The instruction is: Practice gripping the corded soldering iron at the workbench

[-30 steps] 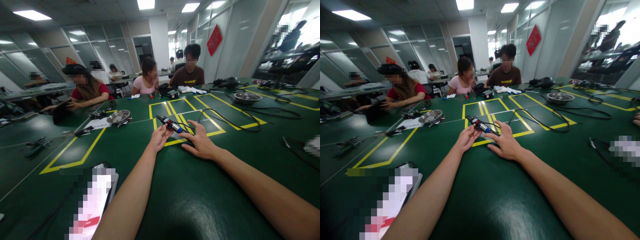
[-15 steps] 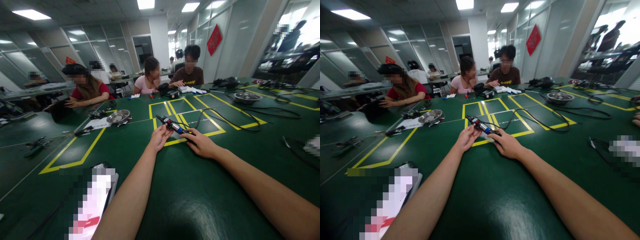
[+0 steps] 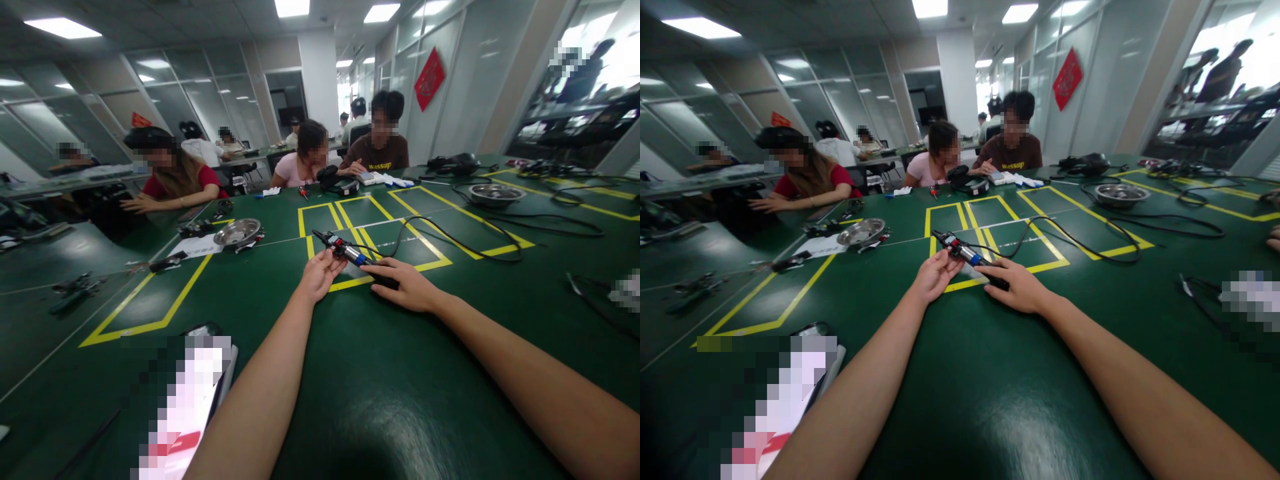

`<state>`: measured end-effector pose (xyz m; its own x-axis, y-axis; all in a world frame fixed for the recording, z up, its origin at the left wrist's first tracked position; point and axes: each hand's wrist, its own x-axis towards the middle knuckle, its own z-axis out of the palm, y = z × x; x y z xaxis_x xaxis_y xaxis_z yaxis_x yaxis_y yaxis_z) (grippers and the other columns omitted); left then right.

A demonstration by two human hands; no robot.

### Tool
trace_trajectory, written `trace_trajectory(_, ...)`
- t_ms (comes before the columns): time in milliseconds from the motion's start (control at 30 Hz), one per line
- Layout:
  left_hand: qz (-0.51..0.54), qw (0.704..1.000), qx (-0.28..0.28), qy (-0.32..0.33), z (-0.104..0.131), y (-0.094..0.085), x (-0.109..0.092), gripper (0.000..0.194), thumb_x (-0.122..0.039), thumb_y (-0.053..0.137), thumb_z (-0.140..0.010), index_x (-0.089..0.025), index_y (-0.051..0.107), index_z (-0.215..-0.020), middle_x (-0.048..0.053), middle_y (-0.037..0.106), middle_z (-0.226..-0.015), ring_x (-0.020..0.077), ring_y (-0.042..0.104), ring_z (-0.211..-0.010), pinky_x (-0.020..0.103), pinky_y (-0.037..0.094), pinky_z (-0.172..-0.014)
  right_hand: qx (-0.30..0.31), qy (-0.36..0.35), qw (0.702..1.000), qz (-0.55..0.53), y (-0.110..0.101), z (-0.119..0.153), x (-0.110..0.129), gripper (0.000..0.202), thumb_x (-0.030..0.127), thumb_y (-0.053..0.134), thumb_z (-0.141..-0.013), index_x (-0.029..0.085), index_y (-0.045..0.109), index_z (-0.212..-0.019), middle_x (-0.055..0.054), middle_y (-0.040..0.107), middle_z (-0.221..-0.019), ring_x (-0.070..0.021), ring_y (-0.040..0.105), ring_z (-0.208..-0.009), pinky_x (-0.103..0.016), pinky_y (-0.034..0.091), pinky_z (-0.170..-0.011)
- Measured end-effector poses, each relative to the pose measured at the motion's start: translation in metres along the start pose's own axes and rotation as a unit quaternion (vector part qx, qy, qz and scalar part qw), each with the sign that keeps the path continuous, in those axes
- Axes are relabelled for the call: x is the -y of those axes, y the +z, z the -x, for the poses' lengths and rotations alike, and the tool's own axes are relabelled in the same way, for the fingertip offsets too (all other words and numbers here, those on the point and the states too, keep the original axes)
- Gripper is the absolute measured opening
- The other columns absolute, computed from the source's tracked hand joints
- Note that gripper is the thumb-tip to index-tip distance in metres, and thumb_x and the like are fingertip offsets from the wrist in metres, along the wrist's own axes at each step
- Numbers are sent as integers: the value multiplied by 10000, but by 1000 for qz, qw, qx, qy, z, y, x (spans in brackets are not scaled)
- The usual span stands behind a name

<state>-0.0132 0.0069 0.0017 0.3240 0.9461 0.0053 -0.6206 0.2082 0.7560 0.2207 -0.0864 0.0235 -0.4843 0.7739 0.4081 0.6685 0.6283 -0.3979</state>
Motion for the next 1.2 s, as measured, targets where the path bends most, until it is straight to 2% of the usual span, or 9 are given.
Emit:
trace_trajectory(200,-5,1000,-2,0,0,0,0,127,-149,613,-920,-118,643,-1039,134,724,-1105,213,697,-1040,483,417,-1111,0,10,1000,-28,-1,-2,-2,507,403,570,-953,285,546,-1446,-79,603,-1054,-216,606,-939,-353,481,-848)
trace_trajectory(400,-4,1000,-2,-1,0,-2,1,114,-146,601,-928,-116,638,-1032,129,725,-1098,204,698,-1030,475,420,-1108,1,11,999,-35,0,-2,-4,503,402,569,-955,286,549,-1444,-73,601,-1036,-210,604,-918,-346,473,-843)
trace_trajectory(500,1,1000,2,-1,-1,-3,1,113,-150,622,-917,-112,638,-1023,130,729,-1082,203,705,-1010,478,424,-1106,3,8,1000,-23,0,-2,-3,518,384,572,-953,284,532,-1460,-83,602,-1070,-216,605,-946,-363,482,-866)
trace_trajectory(600,4,1000,3,0,-2,-3,1,112,-157,644,-904,-125,640,-1012,122,736,-1074,202,708,-1004,482,426,-1107,9,-4,1000,0,0,0,-2,551,342,583,-941,293,501,-1484,-108,589,-1192,-241,604,-1042,-404,486,-931)
trace_trajectory(733,4,1000,3,-1,-1,-2,1,124,-160,641,-908,-127,642,-1027,125,734,-1093,206,706,-1024,482,421,-1113,17,-9,999,38,1,1,-1,559,289,564,-943,303,484,-1496,-128,505,-1380,-281,553,-1217,-460,455,-1029)
trace_trajectory(833,3,1000,9,1,-1,-1,0,112,-159,634,-911,-128,641,-1019,126,735,-1088,206,706,-1023,482,418,-1116,22,-12,999,43,3,1,0,541,254,528,-956,299,486,-1493,-125,465,-1431,-280,524,-1273,-461,440,-1060)
trace_trajectory(1000,4,1000,5,-2,-1,-1,0,157,-170,653,-901,-136,637,-1054,128,728,-1121,214,701,-1045,489,408,-1122,28,-8,998,55,4,-1,0,498,236,509,-959,309,534,-1451,-122,472,-1411,-269,549,-1234,-439,468,-1028)
trace_trajectory(1200,-3,1000,21,4,-1,-4,0,163,-183,645,-909,-129,642,-1063,127,724,-1121,219,704,-1032,497,412,-1113,50,-11,986,157,4,-3,6,408,316,488,-981,310,612,-1370,-137,476,-1339,-259,604,-1061,-430,500,-923)
